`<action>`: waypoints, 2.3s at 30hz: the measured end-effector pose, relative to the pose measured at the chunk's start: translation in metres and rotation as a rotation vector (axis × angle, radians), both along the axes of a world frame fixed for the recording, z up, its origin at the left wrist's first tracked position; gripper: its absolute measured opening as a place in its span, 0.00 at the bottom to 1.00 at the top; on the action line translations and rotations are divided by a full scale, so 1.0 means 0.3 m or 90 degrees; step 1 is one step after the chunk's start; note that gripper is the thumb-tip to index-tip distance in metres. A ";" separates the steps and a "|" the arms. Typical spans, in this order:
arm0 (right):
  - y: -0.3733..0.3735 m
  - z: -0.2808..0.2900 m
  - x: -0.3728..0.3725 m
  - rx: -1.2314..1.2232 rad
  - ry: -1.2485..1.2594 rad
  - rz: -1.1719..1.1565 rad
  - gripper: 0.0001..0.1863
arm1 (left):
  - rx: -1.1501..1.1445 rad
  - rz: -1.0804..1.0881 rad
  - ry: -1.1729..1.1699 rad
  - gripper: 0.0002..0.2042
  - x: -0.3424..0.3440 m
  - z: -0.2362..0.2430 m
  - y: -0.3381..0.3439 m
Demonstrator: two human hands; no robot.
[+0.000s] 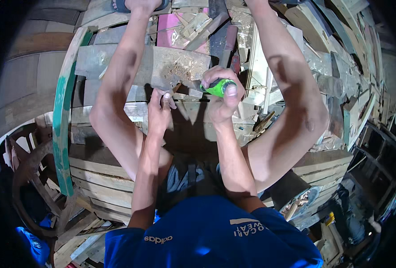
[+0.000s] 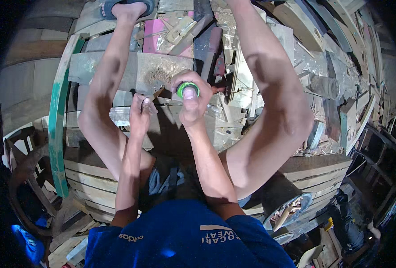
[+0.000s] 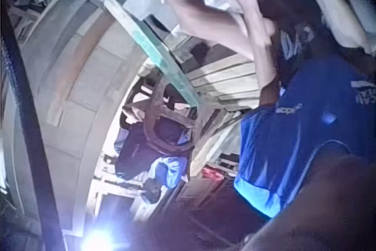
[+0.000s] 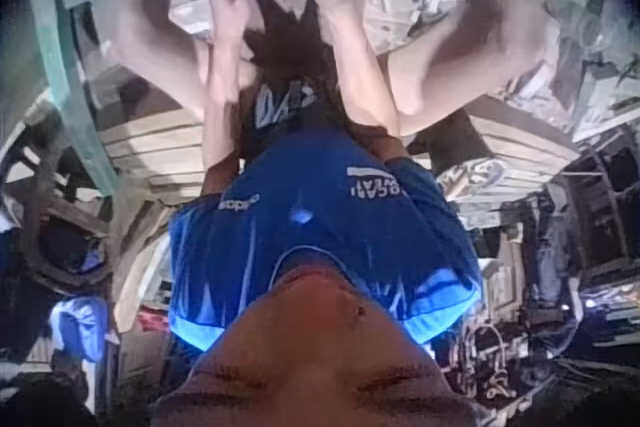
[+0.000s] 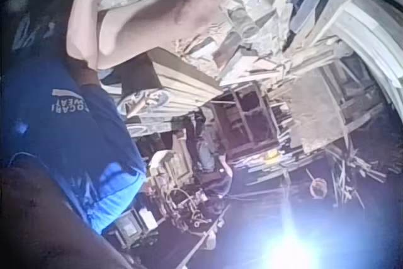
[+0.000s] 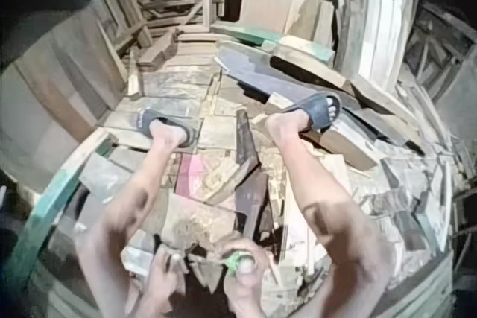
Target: The person shapes a small wooden piece by whittling and carving it with a knife.
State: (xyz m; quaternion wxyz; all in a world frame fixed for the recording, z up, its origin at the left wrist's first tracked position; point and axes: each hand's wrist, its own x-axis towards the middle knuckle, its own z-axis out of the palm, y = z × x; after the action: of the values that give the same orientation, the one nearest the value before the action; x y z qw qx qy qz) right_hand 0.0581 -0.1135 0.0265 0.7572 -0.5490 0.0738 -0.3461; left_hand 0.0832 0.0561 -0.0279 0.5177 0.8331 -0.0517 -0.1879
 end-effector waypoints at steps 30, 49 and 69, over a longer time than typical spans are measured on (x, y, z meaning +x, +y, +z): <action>0.021 0.197 -0.056 0.185 -0.113 0.075 0.40 | -0.007 0.052 -0.033 0.03 -0.009 -0.040 -0.013; 0.089 0.129 -0.036 0.136 -0.051 0.097 0.40 | 0.022 0.070 -0.037 0.04 -0.016 -0.037 0.008; 0.027 0.153 -0.063 0.144 -0.077 0.026 0.36 | -0.483 0.262 0.617 0.12 -0.010 -0.035 0.038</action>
State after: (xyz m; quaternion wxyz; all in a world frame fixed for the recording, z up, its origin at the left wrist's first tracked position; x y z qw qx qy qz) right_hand 0.0392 -0.1054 0.0726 0.8241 -0.4396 0.0556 -0.3528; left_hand 0.0801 0.0675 -0.0383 0.7659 0.4060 0.2856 -0.4086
